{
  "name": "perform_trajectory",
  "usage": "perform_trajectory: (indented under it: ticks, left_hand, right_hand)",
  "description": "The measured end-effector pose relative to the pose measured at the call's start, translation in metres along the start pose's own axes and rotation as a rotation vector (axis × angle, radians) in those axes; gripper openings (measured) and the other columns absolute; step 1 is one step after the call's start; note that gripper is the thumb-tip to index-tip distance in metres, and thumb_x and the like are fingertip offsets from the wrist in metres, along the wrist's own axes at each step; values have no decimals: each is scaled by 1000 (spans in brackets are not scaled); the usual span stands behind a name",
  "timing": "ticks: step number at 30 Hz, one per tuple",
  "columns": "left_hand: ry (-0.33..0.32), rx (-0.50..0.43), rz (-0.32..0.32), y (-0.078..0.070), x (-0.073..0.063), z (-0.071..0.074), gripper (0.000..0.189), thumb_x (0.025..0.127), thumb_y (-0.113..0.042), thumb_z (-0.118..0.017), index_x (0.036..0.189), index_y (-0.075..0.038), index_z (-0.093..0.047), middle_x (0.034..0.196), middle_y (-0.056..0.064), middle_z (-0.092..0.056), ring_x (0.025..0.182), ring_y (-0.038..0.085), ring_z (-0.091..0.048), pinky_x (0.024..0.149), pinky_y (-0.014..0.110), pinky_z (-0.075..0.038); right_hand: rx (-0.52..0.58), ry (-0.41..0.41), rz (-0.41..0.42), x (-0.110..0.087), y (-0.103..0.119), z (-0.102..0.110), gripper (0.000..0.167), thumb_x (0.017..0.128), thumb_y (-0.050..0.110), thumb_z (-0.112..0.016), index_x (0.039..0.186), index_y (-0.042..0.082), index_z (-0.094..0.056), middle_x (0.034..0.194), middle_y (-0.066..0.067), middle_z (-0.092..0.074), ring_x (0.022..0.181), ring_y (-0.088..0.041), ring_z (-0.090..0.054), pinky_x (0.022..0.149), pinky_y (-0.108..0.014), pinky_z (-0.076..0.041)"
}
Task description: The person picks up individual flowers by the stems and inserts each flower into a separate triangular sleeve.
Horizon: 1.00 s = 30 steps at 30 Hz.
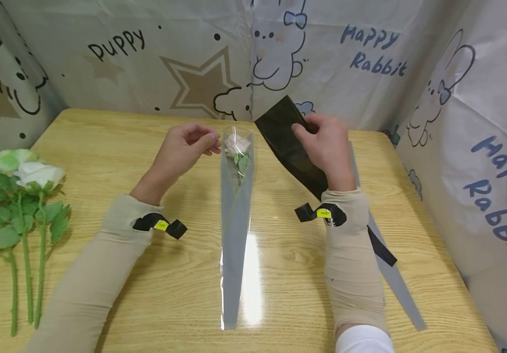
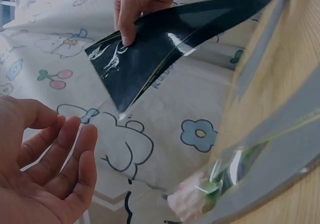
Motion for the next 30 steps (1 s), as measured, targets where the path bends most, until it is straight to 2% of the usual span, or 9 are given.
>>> perform_trajectory:
  ticks: [3, 5, 7, 10, 14, 16, 21, 27, 30]
  left_hand:
    - [4, 12, -13, -3, 1, -3, 25, 104, -26, -63, 116, -5, -69, 108, 13, -75, 93, 17, -75, 88, 36, -61]
    - [2, 19, -32, -6, 2, -4, 24, 104, -27, -63, 116, -7, -70, 109, 12, -74, 94, 17, -74, 90, 35, -61]
    - [-16, 42, -64, -9, 2, -5, 23, 103, -26, -65, 116, -7, -70, 108, 11, -74, 93, 17, -72, 87, 31, -59]
    - [-60, 109, -164, -15, 0, -7, 20, 101, -20, -68, 115, -7, -71, 109, 10, -75, 94, 17, -70, 83, 26, -56]
    - [-107, 202, -301, -24, -3, -11, 25, 96, -15, -74, 119, -5, -72, 117, 11, -75, 105, 22, -70, 90, 35, -58]
    - [-107, 214, -335, -27, -4, -13, 27, 95, -14, -76, 120, -5, -72, 119, 11, -75, 108, 24, -70, 92, 39, -59]
    - [-77, 217, -348, -30, -6, -15, 23, 93, -14, -79, 112, -4, -74, 110, 11, -77, 98, 22, -71, 90, 37, -59]
    - [-80, 222, -357, -31, -10, -14, 18, 93, -14, -78, 108, -5, -75, 104, 11, -79, 93, 22, -72, 87, 39, -59]
    - [-93, 244, -374, -31, -11, -13, 16, 93, -14, -78, 107, -6, -76, 102, 9, -80, 91, 22, -73, 81, 35, -57]
  right_hand:
    - [3, 9, 73, -6, 9, -4, 26, 99, 28, -70, 91, 3, -75, 83, -15, -65, 74, -24, -51, 60, -28, -36]
    - [13, 18, 99, -9, 15, -5, 23, 97, 26, -73, 93, 4, -78, 83, -14, -68, 72, -22, -52, 58, -25, -36]
    - [20, 20, 117, -12, 20, -6, 22, 95, 25, -75, 89, 4, -79, 80, -13, -68, 69, -21, -52, 56, -23, -35]
    - [17, 42, 121, -18, 29, -6, 21, 93, 26, -78, 85, 6, -78, 75, -10, -65, 65, -19, -50, 53, -23, -33]
    - [18, 71, 142, -23, 40, -5, 20, 91, 28, -80, 84, 10, -79, 75, -7, -67, 65, -17, -52, 52, -23, -33]
    - [20, 79, 178, -25, 44, -5, 19, 90, 27, -82, 83, 10, -79, 76, -7, -69, 65, -18, -53, 52, -22, -33]
    - [30, 94, 255, -28, 46, -7, 17, 88, 24, -84, 82, 9, -80, 76, -9, -73, 65, -16, -54, 53, -19, -34]
    - [27, 121, 264, -30, 48, -8, 17, 88, 26, -85, 84, 10, -82, 80, -9, -77, 64, -14, -57, 53, -17, -36]
    - [37, 161, 262, -32, 50, -6, 19, 88, 30, -84, 85, 11, -80, 78, -7, -75, 66, -15, -57, 57, -19, -38]
Point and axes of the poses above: each hand's wrist, its own x-axis towards the middle knuckle, its own z-axis out of the back of the hand, y = z × x, the point moved 1 cm from there along x, towards the middle knuckle
